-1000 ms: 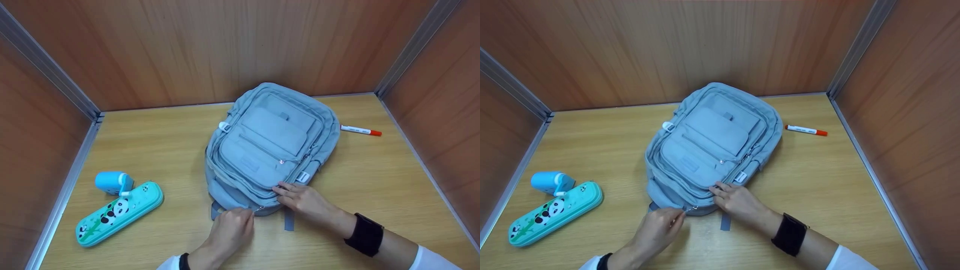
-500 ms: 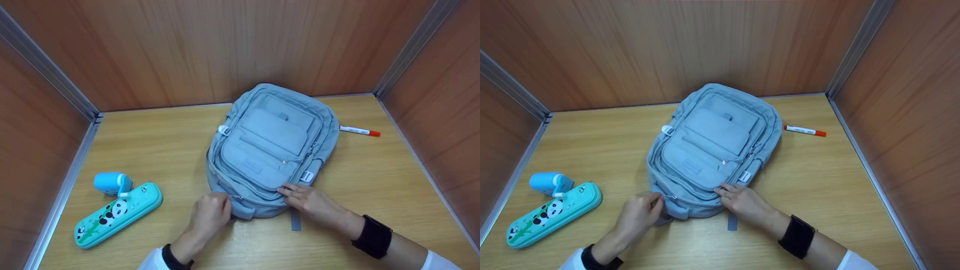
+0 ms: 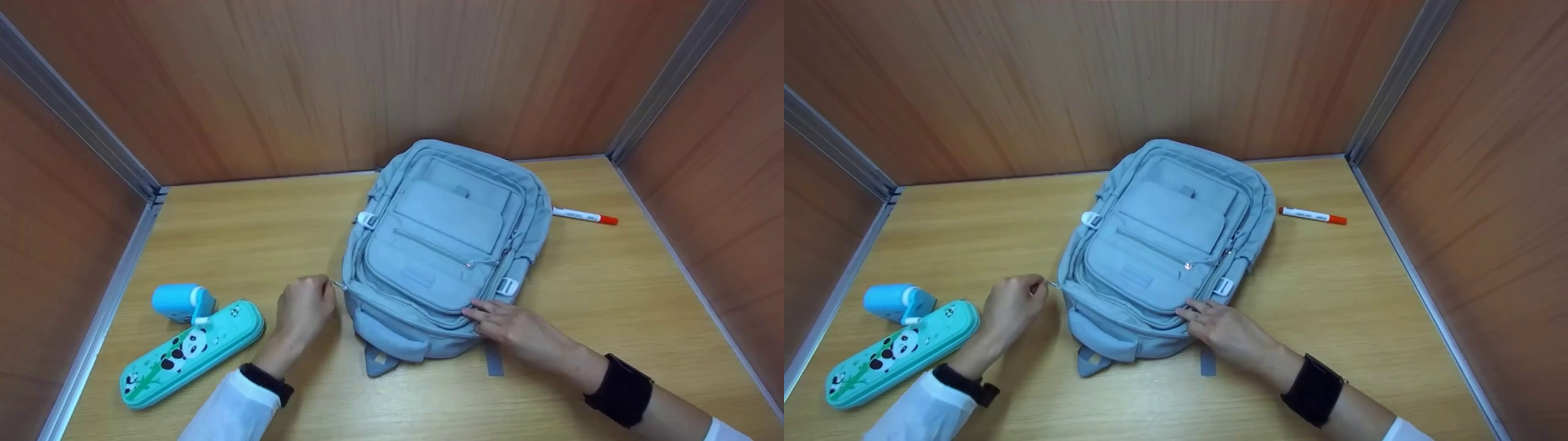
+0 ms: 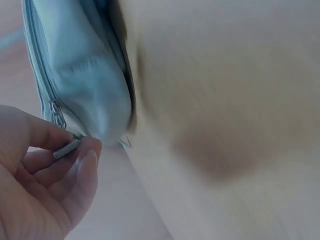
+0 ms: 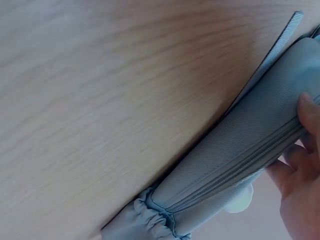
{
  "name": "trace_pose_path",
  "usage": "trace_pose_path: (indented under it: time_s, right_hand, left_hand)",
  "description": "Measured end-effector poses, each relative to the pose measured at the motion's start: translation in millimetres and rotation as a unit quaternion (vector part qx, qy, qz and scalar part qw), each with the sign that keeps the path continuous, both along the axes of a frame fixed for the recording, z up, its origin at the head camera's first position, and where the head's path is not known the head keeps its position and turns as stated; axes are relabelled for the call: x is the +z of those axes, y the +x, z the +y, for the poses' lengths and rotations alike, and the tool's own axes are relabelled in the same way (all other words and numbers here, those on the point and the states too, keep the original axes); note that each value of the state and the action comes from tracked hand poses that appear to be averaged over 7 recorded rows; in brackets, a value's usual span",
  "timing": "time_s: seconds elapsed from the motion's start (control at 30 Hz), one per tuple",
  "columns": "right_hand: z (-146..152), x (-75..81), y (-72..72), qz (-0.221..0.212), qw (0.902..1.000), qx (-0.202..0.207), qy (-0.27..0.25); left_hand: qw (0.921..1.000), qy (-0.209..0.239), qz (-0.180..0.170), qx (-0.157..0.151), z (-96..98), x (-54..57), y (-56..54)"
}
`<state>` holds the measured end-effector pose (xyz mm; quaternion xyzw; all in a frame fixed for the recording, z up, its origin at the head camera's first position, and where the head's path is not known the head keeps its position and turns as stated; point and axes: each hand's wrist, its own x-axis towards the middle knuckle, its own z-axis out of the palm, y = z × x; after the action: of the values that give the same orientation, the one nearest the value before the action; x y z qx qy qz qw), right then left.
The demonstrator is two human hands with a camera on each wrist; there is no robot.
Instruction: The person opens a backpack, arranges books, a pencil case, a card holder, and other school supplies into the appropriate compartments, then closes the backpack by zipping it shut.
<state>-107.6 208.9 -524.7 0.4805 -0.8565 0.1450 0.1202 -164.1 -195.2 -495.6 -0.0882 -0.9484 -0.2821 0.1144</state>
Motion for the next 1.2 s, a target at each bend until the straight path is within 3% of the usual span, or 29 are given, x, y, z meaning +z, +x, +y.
trace_pose_path:
  time_s: [0.1,0.2,0.5,0.9,1.2]
  right_hand:
    - [-1.8,1.3,2.2,-0.009,0.9998,-0.017,0.008]
    - [-3.7,3.9,3.1,-0.016,0.999,-0.035,0.021]
    - [11.6,9.0,-1.0,-0.019,0.9975,-0.056,0.039]
    - [27.8,10.3,-9.3,-0.036,0.9941,-0.098,0.028]
    - [37.7,12.2,-18.5,-0.046,0.9879,-0.144,0.036]
  left_hand:
    - [1.0,-0.002,-0.007,0.004,-9.9,-1.0,-9.4]
    - [0.9999,-0.007,-0.01,-0.005,-16.6,-2.6,-7.7]
    - [0.9996,-0.019,0.008,-0.02,-3.8,-4.0,25.2]
    - [0.9979,-0.03,0.029,-0.049,14.7,-7.6,57.4]
    - [0.995,-0.037,0.026,-0.089,32.5,-10.5,77.2]
